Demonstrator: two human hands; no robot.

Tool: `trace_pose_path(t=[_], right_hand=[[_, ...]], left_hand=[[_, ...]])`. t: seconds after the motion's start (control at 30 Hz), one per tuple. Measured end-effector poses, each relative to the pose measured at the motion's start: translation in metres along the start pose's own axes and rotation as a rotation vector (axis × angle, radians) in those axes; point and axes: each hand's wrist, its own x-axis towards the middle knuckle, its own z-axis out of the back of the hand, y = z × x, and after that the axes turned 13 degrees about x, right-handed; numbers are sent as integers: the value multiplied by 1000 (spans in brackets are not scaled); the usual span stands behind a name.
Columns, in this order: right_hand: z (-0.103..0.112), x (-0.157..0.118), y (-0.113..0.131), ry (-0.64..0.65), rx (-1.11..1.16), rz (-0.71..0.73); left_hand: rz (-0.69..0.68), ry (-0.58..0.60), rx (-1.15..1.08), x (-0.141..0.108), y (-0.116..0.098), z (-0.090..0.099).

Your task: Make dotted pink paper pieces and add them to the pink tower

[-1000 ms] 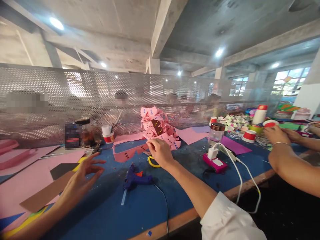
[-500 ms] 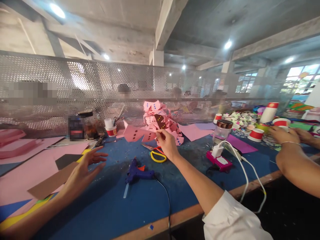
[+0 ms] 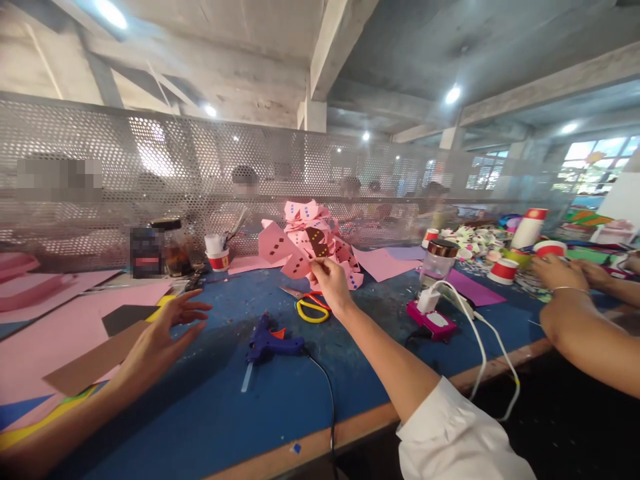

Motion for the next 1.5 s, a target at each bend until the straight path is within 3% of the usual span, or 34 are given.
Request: trace_pose_path(t=[0.27,0.6,0.83,1.0,1.2,1.5], right_hand=[[1,-3,1,47,-101,72],[3,-5,3,47,-406,261],[19,17,18,26,-557,329],[53,43,32,20,-685,249],[93,50,11,42,-828,33],[110,48,-20,52,-953,-159]], left_hand=[[-11,27,21,-1,-2,2],[-23,4,23,2,-3,3],[-33,-30,14,3,2,1],[-41,-12,29,4,4,1],[-68,-5,2,6,16,-5],[-49,21,23,7,12,-2]])
